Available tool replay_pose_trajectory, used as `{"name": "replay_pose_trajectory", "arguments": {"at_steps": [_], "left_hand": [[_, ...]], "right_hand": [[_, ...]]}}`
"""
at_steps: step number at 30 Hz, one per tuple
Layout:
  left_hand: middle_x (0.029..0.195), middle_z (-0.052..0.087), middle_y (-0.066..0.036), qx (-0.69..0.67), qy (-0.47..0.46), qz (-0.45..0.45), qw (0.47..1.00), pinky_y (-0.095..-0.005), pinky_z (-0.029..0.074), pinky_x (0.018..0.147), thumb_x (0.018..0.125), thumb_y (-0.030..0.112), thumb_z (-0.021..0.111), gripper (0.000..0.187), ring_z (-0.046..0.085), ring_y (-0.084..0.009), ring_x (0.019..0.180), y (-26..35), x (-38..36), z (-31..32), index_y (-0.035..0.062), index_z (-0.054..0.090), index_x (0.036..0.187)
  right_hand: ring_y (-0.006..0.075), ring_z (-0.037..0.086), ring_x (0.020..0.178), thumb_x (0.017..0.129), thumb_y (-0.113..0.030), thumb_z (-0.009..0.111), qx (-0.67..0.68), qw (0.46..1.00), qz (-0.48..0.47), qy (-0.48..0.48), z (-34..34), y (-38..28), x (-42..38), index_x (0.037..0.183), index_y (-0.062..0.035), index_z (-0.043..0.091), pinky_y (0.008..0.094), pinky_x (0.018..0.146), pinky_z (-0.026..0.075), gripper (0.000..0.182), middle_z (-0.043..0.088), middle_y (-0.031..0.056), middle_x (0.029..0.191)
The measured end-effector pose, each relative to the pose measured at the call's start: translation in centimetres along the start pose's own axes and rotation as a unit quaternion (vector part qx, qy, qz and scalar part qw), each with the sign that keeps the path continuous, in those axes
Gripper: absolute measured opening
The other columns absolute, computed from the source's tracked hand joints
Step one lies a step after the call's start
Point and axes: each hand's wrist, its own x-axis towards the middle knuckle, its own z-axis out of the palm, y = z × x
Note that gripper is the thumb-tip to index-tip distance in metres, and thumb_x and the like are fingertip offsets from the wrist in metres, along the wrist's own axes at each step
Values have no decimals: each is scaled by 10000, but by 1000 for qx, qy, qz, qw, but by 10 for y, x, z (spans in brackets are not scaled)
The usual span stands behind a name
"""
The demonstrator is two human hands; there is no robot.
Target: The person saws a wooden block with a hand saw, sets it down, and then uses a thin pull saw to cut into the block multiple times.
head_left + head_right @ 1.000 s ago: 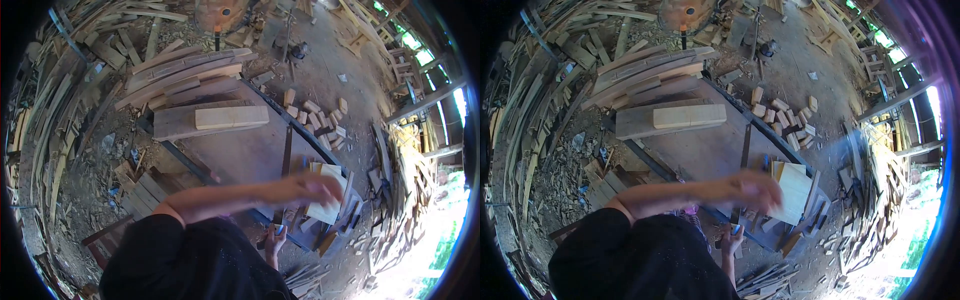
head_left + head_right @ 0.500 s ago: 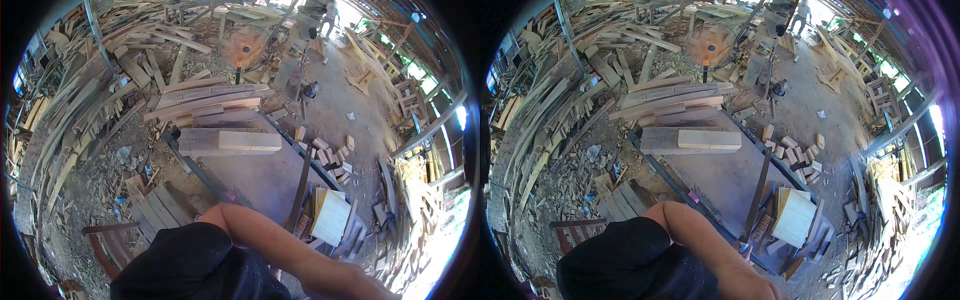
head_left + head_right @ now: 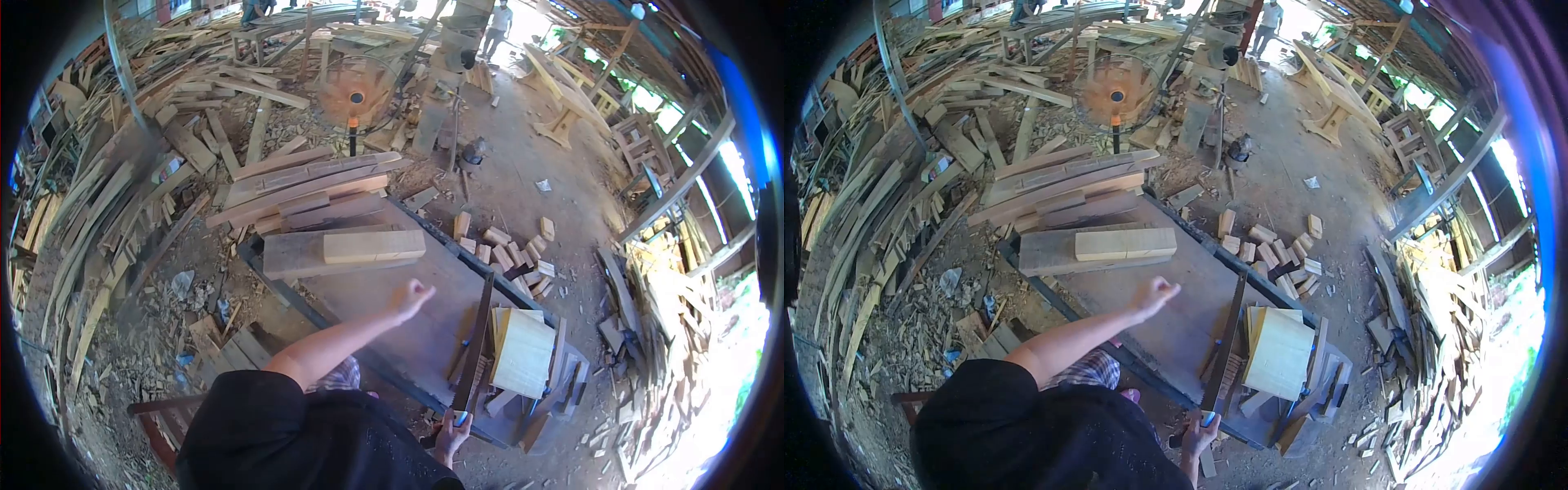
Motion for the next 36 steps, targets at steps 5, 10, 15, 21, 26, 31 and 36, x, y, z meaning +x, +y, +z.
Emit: {"name": "replay_pose_trajectory", "arguments": {"at_steps": [5, 10, 15, 21, 26, 31, 36], "left_hand": [[1366, 477, -199, 198, 99, 84, 972, -489, 452, 963, 794, 410, 760, 631, 552, -342, 1166, 1, 52, -37, 52, 513, 1251], [1490, 308, -181, 488, 66, 86, 866, -660, 226, 1092, 743, 364, 792, 935, 285, -413, 1385, 14, 96, -59, 93, 281, 1478], [1457, 393, -139, 531, 87, 86, 839, -635, 207, 1111, 846, 232, 642, 672, 316, -383, 1379, -15, 136, -61, 83, 367, 1442], [1422, 395, -142, 539, -55, 179, 822, -640, 180, 1128, 770, 91, 673, 617, 296, -363, 1392, -27, 127, -92, 150, 476, 1353], [1422, 391, -143, 563, -70, 383, 729, -619, 149, 1152, 872, 122, 543, 450, 285, -361, 1397, -95, 107, -147, 320, 547, 1275], [1483, 329, -127, 549, -206, 242, 773, -607, 173, 1137, 859, 219, 600, 453, 262, -364, 1408, -50, 70, -196, 325, 529, 1293], [1431, 373, -160, 460, 27, 165, 872, -568, 269, 1053, 770, 313, 745, 626, 330, -369, 1352, -44, 56, -170, 217, 473, 1326]], "right_hand": [[87, 522, 459, 895, -130, 663, -18, 1000, 11, 1, 11, -13, 6, 859, -79, 443, 251, 411, 417, 229, 523, 12, 605], [80, 525, 466, 895, -114, 666, -37, 999, 9, -23, 42, -39, 14, 857, -75, 465, 243, 410, 410, 208, 540, 14, 614], [77, 539, 488, 896, -111, 665, 3, 998, 38, -51, 60, -43, 25, 841, -56, 494, 237, 423, 420, 187, 569, 19, 634], [73, 543, 500, 894, -113, 665, 3, 997, 48, -67, 72, -48, 36, 818, -51, 505, 242, 451, 440, 187, 568, 16, 630], [73, 546, 499, 897, -120, 661, -50, 996, 24, -70, 78, -48, 42, 809, -48, 499, 243, 439, 428, 198, 561, 13, 612], [99, 551, 483, 884, -153, 675, -78, 993, 0, -86, 91, -68, 45, 800, -43, 488, 271, 438, 433, 232, 570, 29, 600], [143, 576, 494, 869, -153, 691, -135, 983, -38, -116, 114, -53, 66, 836, -39, 487, 324, 474, 458, 236, 583, 77, 613]]}}
